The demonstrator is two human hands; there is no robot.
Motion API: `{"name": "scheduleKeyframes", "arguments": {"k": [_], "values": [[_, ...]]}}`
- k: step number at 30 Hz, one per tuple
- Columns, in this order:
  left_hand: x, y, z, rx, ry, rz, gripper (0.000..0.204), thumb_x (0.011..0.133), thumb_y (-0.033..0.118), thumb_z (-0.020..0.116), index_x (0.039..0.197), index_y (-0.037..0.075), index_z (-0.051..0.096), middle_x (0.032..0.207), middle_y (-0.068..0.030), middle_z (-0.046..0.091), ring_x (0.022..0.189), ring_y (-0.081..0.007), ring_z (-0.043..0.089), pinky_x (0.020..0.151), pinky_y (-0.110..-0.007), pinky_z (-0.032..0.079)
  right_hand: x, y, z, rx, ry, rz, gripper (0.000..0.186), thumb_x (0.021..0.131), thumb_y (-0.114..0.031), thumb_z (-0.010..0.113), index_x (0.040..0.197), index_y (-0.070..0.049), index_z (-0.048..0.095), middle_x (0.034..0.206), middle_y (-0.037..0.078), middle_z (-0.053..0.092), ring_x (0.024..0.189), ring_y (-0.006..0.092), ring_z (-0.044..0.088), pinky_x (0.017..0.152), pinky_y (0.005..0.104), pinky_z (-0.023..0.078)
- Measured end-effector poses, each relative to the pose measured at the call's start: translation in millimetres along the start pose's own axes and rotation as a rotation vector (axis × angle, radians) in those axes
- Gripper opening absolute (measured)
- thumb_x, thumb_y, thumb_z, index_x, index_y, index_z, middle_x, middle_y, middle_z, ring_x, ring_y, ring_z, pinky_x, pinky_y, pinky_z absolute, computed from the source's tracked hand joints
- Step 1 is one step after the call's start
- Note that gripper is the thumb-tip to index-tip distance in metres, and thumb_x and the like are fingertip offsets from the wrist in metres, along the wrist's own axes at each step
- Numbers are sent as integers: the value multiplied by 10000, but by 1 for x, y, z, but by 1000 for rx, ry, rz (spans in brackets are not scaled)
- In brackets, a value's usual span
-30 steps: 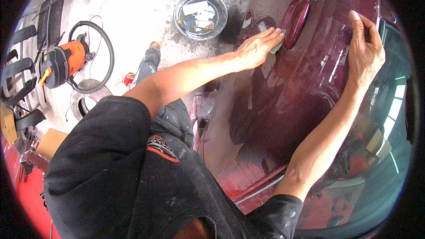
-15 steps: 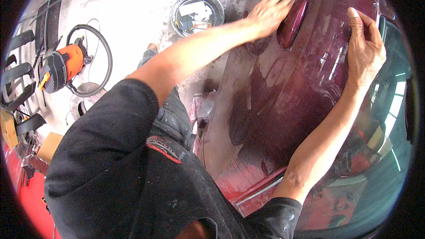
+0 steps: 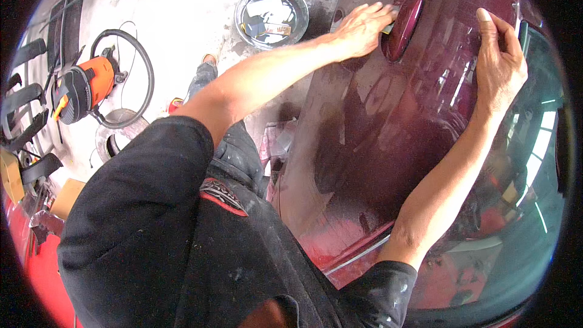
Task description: The person sands the rear quarter panel of a maroon car using a sanding block, repeatedly dipping it into a bucket of water. The person works around the fuel door and along the rear window trim, occasionally touching the surface with a hand.
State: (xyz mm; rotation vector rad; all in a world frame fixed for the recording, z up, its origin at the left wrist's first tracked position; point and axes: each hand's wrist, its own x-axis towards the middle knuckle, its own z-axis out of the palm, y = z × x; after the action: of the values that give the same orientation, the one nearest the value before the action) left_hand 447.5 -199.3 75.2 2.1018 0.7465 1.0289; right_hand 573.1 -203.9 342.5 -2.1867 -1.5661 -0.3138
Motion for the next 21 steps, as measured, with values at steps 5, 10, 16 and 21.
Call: {"name": "scheduleKeyframes", "arguments": {"k": [5,10,16,21], "values": [[-43,92,-17,-443,110,-298,456,932,-70,472,1386,-54,511,1396,-299,544,1334,-427,508,1154,-467,419,-3,5,-3,-25,0,3,314,865,-447,793,1008,-168,800,813,62,750,768,141,693,766,308,542],[19,58,-4,-347,290,-171,431,919,-96,459,1346,-87,515,1380,-347,517,1325,-458,493,1143,-479,429,2,-4,-6,-94,-40,30,336,870,-469,778,1025,-172,798,827,69,751,813,160,709,800,321,543],[-41,86,-13,-384,134,-179,479,926,-79,445,1402,-56,492,1436,-323,487,1348,-438,486,1172,-475,397,-5,6,-2,-88,5,-20,348,880,-477,765,1032,-165,795,818,82,749,793,181,713,777,330,546],[75,29,-14,-270,178,-138,358,951,23,493,1283,-27,617,1308,-275,595,1186,-406,619,1037,-451,525,-1,-2,0,-75,-1,-42,333,882,-465,767,1027,-167,796,796,87,741,780,186,712,764,330,546]]}}
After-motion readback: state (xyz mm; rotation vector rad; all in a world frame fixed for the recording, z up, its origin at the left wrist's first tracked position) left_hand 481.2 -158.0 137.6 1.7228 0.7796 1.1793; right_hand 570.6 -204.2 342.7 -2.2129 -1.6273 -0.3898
